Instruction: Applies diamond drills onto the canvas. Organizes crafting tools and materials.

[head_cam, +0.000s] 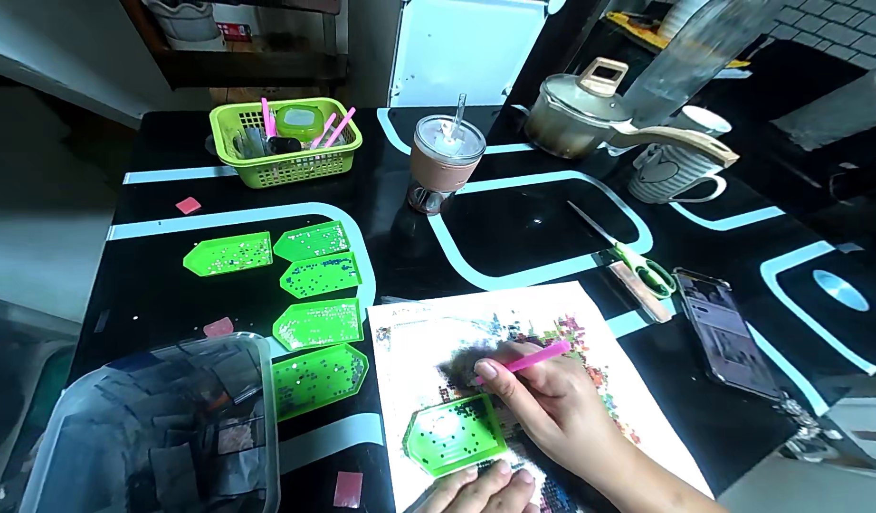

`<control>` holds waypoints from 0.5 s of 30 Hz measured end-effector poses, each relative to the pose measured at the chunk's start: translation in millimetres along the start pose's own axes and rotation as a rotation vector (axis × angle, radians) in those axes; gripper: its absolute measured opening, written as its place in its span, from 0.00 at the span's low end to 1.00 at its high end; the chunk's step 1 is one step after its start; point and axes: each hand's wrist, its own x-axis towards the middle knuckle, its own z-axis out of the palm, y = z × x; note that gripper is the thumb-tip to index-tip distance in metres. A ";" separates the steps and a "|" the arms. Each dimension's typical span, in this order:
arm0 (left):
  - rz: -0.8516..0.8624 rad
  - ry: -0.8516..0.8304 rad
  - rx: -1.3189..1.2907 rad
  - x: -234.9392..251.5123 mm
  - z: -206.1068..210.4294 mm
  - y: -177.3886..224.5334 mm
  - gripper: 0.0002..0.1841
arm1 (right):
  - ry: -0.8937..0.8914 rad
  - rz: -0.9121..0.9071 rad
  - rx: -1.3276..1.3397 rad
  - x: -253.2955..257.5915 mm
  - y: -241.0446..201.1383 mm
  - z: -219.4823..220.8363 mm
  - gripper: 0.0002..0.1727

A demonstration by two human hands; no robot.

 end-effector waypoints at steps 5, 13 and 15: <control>0.002 -0.007 0.008 0.1 0.0 -0.6 0.27 | 0.118 0.073 0.322 -11.4 0.2 -4.6 0.17; 0.005 0.003 0.003 -0.1 0.6 -0.9 0.27 | 0.041 -0.039 0.127 -18.8 1.9 -3.5 0.21; 0.004 -0.004 0.002 0.2 0.0 -0.8 0.27 | 0.035 -0.048 0.115 -19.0 1.6 -3.4 0.21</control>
